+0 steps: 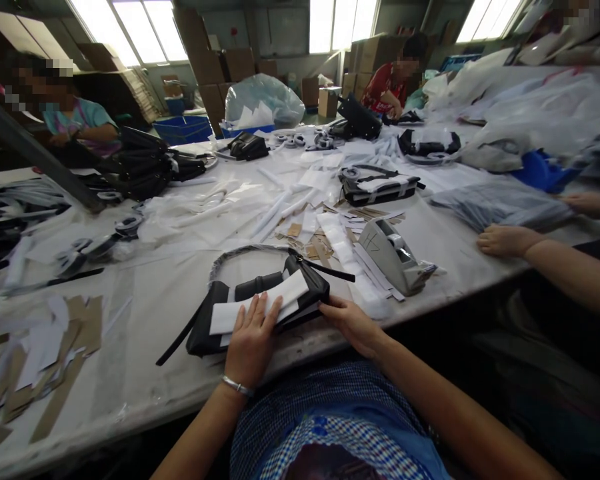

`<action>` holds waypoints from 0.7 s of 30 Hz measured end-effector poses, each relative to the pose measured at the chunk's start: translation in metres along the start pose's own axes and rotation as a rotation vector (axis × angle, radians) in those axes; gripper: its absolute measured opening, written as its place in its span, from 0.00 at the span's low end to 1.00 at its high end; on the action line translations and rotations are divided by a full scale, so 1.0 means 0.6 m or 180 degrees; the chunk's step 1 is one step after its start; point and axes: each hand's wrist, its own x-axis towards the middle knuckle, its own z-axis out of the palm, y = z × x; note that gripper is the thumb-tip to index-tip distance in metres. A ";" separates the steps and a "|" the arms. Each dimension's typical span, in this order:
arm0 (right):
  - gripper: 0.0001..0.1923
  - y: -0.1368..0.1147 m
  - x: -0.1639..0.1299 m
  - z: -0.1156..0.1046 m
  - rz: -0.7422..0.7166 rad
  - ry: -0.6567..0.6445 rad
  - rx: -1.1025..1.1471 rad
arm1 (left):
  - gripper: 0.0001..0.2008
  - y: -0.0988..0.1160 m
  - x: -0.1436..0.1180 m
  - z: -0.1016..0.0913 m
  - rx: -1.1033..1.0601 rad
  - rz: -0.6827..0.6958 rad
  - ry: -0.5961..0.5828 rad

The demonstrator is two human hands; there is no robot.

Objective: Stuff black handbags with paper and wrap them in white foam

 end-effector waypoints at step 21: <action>0.19 -0.043 0.027 -0.001 -0.0784 -0.0226 -0.1910 | 0.37 -0.056 -0.020 0.026 0.0053 -0.0280 0.0642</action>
